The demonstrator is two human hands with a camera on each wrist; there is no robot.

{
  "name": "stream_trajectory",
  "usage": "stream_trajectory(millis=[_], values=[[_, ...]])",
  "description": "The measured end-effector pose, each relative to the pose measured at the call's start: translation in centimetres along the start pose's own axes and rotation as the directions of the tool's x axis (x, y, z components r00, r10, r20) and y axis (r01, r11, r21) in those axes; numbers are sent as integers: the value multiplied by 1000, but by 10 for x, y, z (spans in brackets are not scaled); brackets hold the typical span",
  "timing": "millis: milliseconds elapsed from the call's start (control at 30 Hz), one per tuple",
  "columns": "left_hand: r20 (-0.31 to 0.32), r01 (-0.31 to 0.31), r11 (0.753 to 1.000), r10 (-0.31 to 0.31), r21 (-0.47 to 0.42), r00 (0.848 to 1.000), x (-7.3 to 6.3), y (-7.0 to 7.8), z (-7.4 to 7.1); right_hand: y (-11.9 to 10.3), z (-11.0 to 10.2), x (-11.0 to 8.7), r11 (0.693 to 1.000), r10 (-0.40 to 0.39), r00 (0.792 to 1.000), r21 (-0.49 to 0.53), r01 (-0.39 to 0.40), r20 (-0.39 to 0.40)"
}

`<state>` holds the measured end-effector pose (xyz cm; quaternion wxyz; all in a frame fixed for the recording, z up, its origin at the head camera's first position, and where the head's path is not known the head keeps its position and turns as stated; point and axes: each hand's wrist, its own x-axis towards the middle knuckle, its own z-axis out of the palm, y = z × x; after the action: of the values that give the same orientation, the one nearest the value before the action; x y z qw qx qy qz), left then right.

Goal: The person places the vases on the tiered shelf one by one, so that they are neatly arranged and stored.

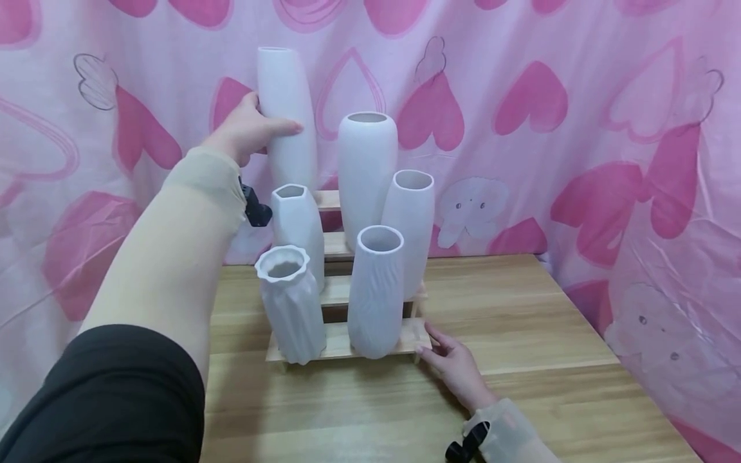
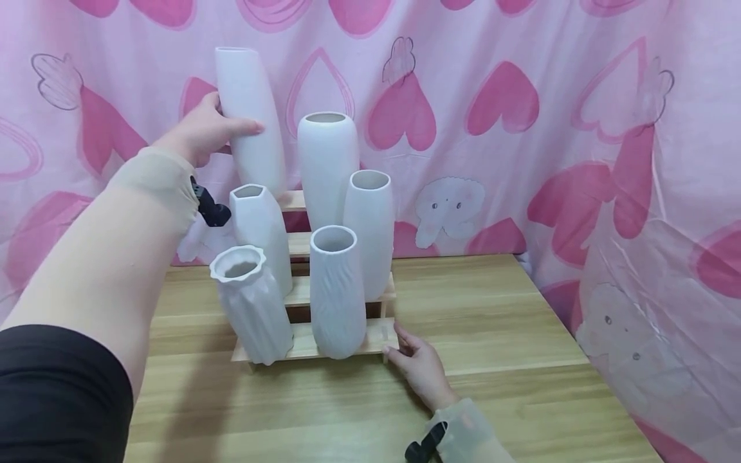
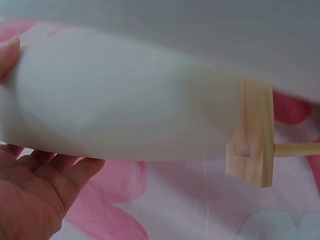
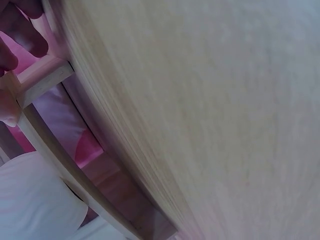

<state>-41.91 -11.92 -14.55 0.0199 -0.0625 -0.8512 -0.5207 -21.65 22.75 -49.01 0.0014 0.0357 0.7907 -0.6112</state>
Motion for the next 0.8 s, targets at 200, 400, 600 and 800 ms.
stream_trajectory(millis=[200, 400, 600, 800], values=[[16, 16, 1000, -16, 7, 1000, -1, -5, -9, 2, 1, 3, 1000, -9, 1000, -20, 8, -13], [81, -9, 1000, 7, 15, 997, -1, -18, -11, 3, 2, 4, 1000, -21, 1000, -19, 21, -10], [109, -9, 1000, 9, 6, 994, 0, -28, -8, 5, 3, -1, 1000, -14, 1000, -12, 14, 3], [131, -27, 999, 32, -43, 991, 3, -27, -5, 6, -1, -2, 999, -14, 1000, -41, 13, -24]])
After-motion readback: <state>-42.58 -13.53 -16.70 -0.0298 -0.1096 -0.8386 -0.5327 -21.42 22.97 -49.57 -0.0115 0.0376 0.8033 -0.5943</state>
